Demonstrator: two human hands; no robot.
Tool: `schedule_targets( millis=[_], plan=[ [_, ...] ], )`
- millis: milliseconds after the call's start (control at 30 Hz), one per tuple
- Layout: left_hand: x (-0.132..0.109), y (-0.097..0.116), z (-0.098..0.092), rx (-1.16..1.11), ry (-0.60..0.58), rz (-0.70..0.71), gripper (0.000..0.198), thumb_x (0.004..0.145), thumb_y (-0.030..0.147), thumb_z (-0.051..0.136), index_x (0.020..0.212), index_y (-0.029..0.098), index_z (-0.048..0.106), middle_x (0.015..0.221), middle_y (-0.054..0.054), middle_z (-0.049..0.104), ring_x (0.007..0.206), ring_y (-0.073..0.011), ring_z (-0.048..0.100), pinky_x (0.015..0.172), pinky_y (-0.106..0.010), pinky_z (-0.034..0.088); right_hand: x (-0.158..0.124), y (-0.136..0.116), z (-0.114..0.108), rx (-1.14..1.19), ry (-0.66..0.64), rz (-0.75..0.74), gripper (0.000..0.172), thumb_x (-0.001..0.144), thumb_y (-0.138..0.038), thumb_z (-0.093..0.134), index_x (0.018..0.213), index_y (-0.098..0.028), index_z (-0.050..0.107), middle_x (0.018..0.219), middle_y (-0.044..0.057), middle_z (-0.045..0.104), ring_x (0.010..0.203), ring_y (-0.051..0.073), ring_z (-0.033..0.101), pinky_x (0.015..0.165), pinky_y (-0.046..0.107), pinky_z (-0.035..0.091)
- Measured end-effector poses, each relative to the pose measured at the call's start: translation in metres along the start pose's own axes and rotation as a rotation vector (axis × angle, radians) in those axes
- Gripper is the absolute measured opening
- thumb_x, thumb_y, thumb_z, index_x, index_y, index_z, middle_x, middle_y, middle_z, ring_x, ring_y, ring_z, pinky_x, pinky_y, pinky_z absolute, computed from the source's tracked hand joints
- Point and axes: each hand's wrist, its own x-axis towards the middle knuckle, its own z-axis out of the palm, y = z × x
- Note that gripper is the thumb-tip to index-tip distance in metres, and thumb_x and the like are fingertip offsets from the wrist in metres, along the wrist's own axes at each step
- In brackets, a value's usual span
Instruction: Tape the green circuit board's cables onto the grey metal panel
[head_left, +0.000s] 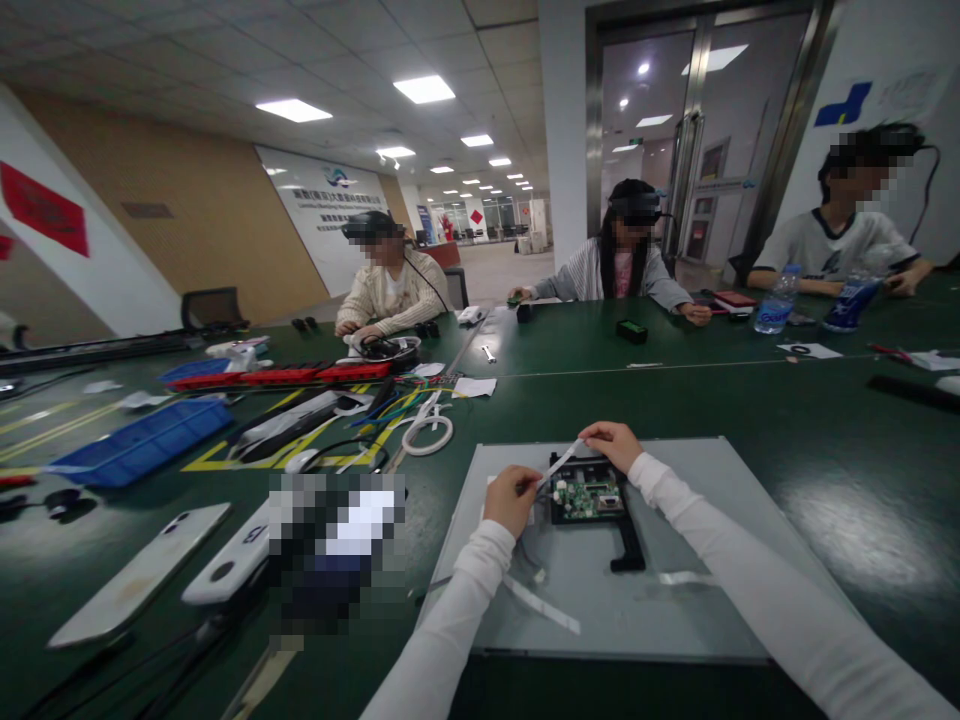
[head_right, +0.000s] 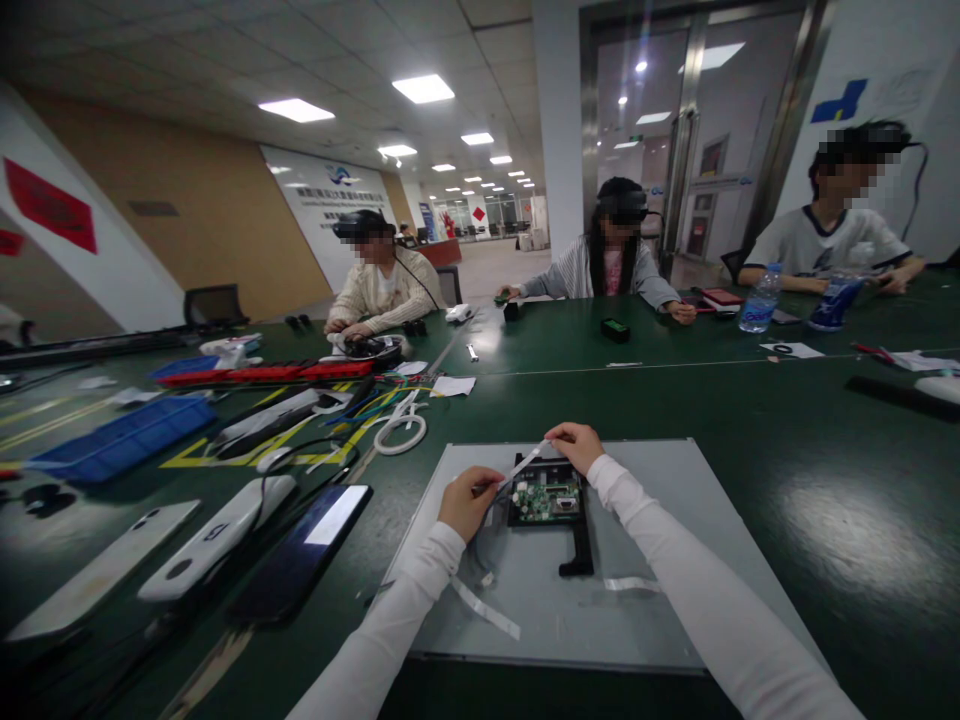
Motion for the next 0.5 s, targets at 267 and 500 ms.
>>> schedule_targets(
  millis=[267, 500],
  plan=[
    [0.0005, 0.0007, 0.0, 0.051, -0.021, 0.073, 0.017, 0.068, 0.009, 0.051, 0.071, 0.018, 0.064, 0.076, -0.003, 0.06, 0.072, -0.0151, 0.055, 0.068, -0.026, 0.043, -0.0013, 0.0009, -0.0005, -0.058, -0.023, -0.035, 0.02, 0.064, -0.025, 0.056, 0.079, -0.015, 0.065, 0.082, 0.004, 0.066, 0.078, 0.016, 0.059, 0.077, 0.032, 0.045],
    [0.0003, 0.0017, 0.001, 0.095, -0.029, 0.068, 0.02, 0.067, 0.004, 0.05, 0.072, 0.017, 0.064, 0.076, -0.002, 0.06, 0.073, -0.0138, 0.055, 0.069, -0.025, 0.043, -0.0023, -0.0003, -0.0007, -0.15, -0.064, -0.096, 0.017, 0.065, -0.022, 0.056, 0.077, -0.018, 0.067, 0.09, 0.003, 0.064, 0.085, 0.016, 0.057, 0.082, 0.031, 0.042]
  ],
)
